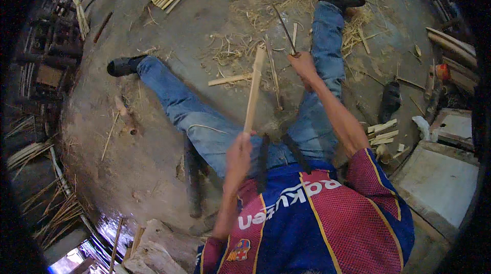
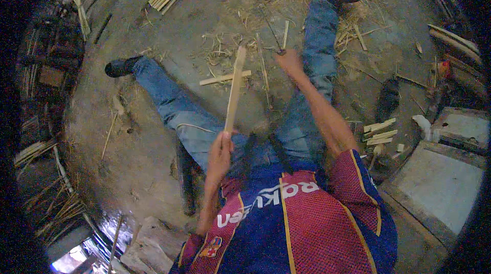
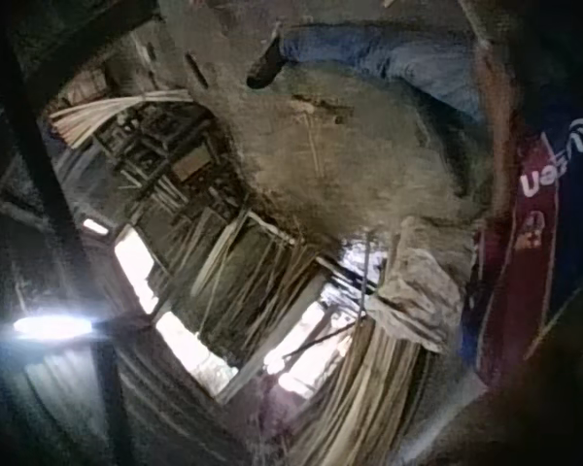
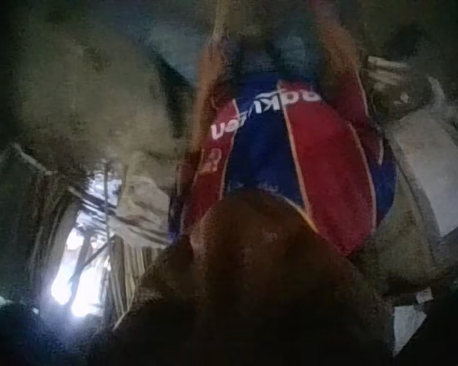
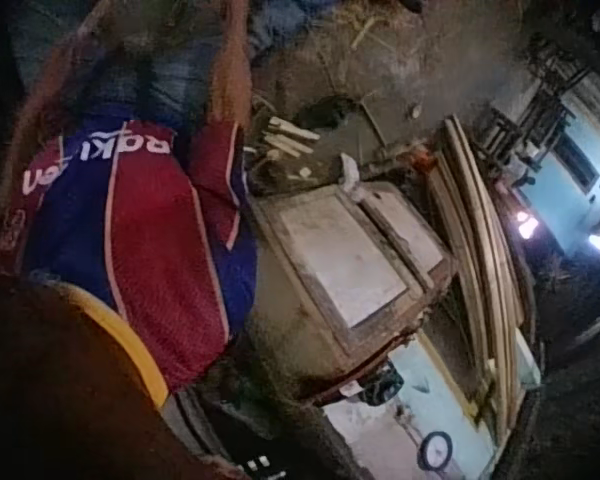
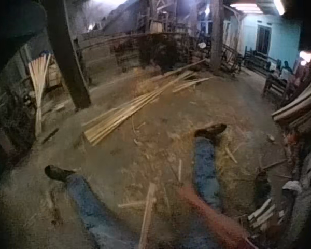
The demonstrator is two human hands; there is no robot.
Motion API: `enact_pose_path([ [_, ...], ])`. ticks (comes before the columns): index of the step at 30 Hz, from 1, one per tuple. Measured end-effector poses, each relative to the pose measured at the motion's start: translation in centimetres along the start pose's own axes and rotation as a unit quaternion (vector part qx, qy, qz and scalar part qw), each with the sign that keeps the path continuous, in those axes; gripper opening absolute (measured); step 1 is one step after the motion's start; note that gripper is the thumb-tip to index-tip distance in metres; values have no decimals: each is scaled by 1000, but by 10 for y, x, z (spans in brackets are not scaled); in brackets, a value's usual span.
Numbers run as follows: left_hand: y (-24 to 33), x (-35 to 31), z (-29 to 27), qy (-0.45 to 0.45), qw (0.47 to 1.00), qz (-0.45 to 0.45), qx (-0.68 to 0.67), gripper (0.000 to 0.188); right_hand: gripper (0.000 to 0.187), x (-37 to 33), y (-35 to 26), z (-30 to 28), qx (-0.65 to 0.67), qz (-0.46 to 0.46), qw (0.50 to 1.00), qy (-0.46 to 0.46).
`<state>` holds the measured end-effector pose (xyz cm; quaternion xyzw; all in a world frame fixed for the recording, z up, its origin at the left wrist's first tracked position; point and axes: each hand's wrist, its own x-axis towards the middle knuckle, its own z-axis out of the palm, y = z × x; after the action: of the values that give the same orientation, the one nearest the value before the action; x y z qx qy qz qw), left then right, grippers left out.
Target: The person sits on the floor and uses a knife to shave thin strips from a piece of wood, repeatedly scraping along its length to produce wood shavings.
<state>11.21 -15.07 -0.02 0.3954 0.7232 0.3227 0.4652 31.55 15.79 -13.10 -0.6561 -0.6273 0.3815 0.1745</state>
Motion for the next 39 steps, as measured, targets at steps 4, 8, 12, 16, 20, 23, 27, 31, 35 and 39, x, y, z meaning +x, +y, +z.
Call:
enact_pose_path([
  [4,-18,32,10,30,992,-26,-120,33,46,-29,-12,11,70,-50,996,36],
  [8,13,43,20,81,979,-7,-189,23,42,-72,-38,15,26,-115,993,23],
  [12,21,45,12,30,967,-70,-245,19,28,-118,-61,9,-32,-141,987,-69],
  [16,7,52,15,-2,957,-81,-280,21,25,-142,-50,15,-145,-262,944,-135],
  [20,8,53,18,4,956,-80,-283,25,23,-135,-57,18,-225,-295,922,-107],
  [23,18,55,13,14,961,-57,-269,27,22,-119,-58,21,-230,-330,914,-54],
  [27,19,50,10,13,968,-65,-242,28,21,-78,-34,31,-201,-204,958,1],
  [31,-20,42,31,-25,966,-51,-254,28,29,-53,-34,-1,-301,-188,934,-51],
  [35,-35,50,32,34,987,-30,-154,28,26,-108,-35,29,-295,-298,899,-127],
  [39,-47,60,29,159,961,168,151,28,24,-127,-32,46,-277,-335,886,-162],
])
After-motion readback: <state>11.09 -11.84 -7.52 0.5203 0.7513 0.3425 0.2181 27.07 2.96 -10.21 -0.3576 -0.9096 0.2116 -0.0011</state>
